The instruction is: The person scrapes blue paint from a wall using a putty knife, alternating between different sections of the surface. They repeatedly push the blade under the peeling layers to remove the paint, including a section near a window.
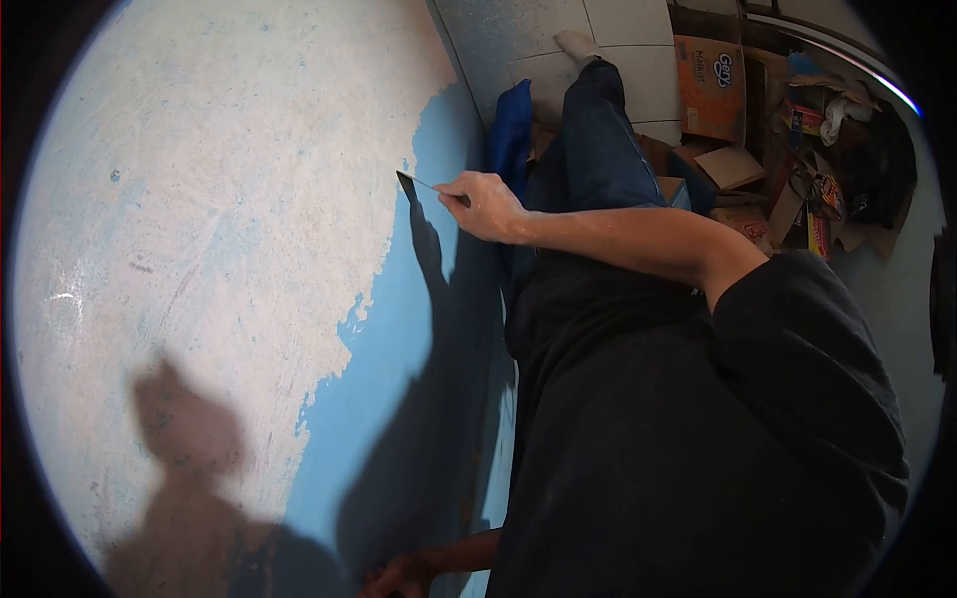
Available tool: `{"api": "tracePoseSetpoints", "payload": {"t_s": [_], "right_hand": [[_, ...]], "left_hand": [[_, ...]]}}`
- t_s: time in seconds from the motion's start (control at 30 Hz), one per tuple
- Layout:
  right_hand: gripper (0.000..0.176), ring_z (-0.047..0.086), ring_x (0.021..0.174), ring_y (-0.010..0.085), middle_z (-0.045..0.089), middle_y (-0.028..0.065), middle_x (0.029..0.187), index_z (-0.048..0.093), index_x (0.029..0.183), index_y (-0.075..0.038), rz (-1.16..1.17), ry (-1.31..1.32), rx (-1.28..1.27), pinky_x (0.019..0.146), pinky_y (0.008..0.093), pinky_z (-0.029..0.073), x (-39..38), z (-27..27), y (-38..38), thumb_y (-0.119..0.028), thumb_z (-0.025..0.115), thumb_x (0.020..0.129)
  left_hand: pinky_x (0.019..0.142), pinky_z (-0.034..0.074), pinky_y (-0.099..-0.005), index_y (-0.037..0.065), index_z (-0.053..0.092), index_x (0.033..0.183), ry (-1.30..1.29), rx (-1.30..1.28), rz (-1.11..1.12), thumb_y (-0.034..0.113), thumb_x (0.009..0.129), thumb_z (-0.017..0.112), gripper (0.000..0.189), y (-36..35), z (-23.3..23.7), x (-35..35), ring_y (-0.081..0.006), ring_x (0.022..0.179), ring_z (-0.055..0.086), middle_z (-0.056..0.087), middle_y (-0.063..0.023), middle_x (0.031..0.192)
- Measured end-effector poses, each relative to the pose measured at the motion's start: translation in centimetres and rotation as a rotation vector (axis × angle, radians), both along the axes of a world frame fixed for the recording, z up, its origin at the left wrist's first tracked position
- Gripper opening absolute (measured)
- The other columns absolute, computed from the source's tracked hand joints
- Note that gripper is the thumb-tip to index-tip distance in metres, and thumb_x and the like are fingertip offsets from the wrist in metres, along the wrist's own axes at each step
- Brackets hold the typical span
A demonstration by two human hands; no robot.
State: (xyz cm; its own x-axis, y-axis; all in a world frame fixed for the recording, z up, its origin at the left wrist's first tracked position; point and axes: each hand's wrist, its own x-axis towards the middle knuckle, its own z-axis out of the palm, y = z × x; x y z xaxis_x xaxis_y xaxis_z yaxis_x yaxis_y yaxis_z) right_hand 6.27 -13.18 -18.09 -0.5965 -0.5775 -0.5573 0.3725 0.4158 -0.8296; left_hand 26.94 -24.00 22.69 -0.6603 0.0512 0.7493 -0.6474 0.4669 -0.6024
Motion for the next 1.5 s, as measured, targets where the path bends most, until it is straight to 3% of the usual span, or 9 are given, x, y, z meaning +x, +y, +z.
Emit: {"api": "tracePoseSetpoints", "payload": {"t_s": [0.17, 0.37, 0.47, 0.57, 0.77, 0.9, 1.03, 1.13, 1.5], "right_hand": [[0.024, 0.067, 0.090, 0.0382, 0.069, 0.0211, 0.098, 0.074, 0.112, -0.007, -0.030, 0.019, 0.020, 0.081, 0.0443, 0.053, 0.0, -1.1, -0.6, -0.015, 0.060, 0.093], [0.024, 0.068, 0.086, 0.0387, 0.070, 0.0223, 0.091, 0.074, 0.111, -0.007, -0.019, 0.024, -0.019, 0.079, 0.0431, 0.054, 0.2, 1.0, 0.2, -0.014, 0.060, 0.093], [0.024, 0.069, 0.086, 0.0389, 0.070, 0.0228, 0.092, 0.074, 0.111, -0.008, -0.048, 0.007, 0.039, 0.079, 0.0432, 0.054, -0.5, -1.0, -0.8, -0.015, 0.061, 0.092], [0.024, 0.068, 0.087, 0.0401, 0.070, 0.0233, 0.094, 0.074, 0.112, -0.008, -0.075, 0.006, 0.049, 0.079, 0.0441, 0.054, -0.1, -2.1, -1.4, -0.015, 0.061, 0.092], [0.026, 0.068, 0.085, 0.0410, 0.070, 0.0237, 0.092, 0.073, 0.113, -0.007, -0.042, 0.101, -0.012, 0.079, 0.0439, 0.054, 0.3, -1.4, -0.4, -0.015, 0.060, 0.093], [0.026, 0.067, 0.090, 0.0407, 0.069, 0.0238, 0.096, 0.072, 0.113, -0.005, -0.061, -0.014, 0.059, 0.081, 0.0453, 0.054, -1.2, -2.0, -1.6, -0.016, 0.061, 0.093], [0.025, 0.068, 0.090, 0.0395, 0.069, 0.0222, 0.098, 0.073, 0.113, -0.006, 0.001, 0.032, 0.010, 0.080, 0.0447, 0.054, -0.4, 0.4, -0.2, -0.015, 0.061, 0.093], [0.025, 0.068, 0.092, 0.0389, 0.069, 0.0210, 0.100, 0.073, 0.113, -0.007, -0.014, 0.032, 0.010, 0.081, 0.0452, 0.053, -0.9, -1.1, -0.6, -0.015, 0.061, 0.093], [0.026, 0.069, 0.084, 0.0391, 0.070, 0.0240, 0.091, 0.073, 0.113, -0.005, -0.052, 0.038, 0.055, 0.077, 0.0443, 0.055, -1.1, -1.7, -1.2, -0.014, 0.060, 0.093]], "left_hand": [[0.052, 0.031, -0.0353, 0.008, 0.046, 0.058, 0.012, -0.003, -0.002, 0.025, 0.100, 0.060, 0.048, 1.7, -1.3, -4.4, -0.0148, 0.049, 0.033, 0.040, -0.0008, 0.054], [0.053, 0.031, -0.0352, 0.008, 0.046, 0.058, 0.026, -0.008, -0.015, 0.025, 0.100, 0.061, 0.048, 0.3, -0.2, -0.1, -0.0148, 0.049, 0.033, 0.040, -0.0007, 0.054], [0.053, 0.031, -0.0352, 0.008, 0.046, 0.058, 0.031, -0.009, -0.014, 0.025, 0.100, 0.061, 0.048, -0.4, 0.6, 0.8, -0.0147, 0.050, 0.033, 0.040, -0.0006, 0.054], [0.053, 0.031, -0.0352, 0.008, 0.046, 0.058, 0.033, -0.011, -0.018, 0.025, 0.100, 0.061, 0.048, 1.5, -0.6, -3.5, -0.0147, 0.050, 0.033, 0.040, -0.0005, 0.055], [0.053, 0.031, -0.0351, 0.008, 0.046, 0.058, 0.047, -0.014, -0.027, 0.024, 0.100, 0.061, 0.047, 1.0, -1.5, -3.0, -0.0147, 0.050, 0.033, 0.040, -0.0004, 0.055], [0.053, 0.031, -0.0351, 0.008, 0.046, 0.058, 0.059, -0.018, -0.028, 0.024, 0.100, 0.061, 0.047, 1.2, -1.6, -2.5, -0.0147, 0.050, 0.033, 0.041, -0.0002, 0.055], [0.053, 0.032, -0.0350, 0.008, 0.047, 0.058, 0.056, -0.035, -0.036, 0.024, 0.100, 0.061, 0.047, 1.2, -1.5, -3.4, -0.0146, 0.050, 0.034, 0.041, -0.0003, 0.055], [0.052, 0.032, -0.0347, 0.007, 0.049, 0.058, 0.028, -0.019, -0.034, 0.024, 0.100, 0.061, 0.047, 0.7, -0.8, -2.2, -0.0144, 0.049, 0.036, 0.043, -0.0008, 0.055], [0.051, 0.033, -0.0342, 0.006, 0.050, 0.058, 0.052, 0.011, -0.002, 0.027, 0.100, 0.061, 0.049, 1.7, -1.4, -3.9, -0.0146, 0.048, 0.037, 0.045, -0.0018, 0.054]]}}
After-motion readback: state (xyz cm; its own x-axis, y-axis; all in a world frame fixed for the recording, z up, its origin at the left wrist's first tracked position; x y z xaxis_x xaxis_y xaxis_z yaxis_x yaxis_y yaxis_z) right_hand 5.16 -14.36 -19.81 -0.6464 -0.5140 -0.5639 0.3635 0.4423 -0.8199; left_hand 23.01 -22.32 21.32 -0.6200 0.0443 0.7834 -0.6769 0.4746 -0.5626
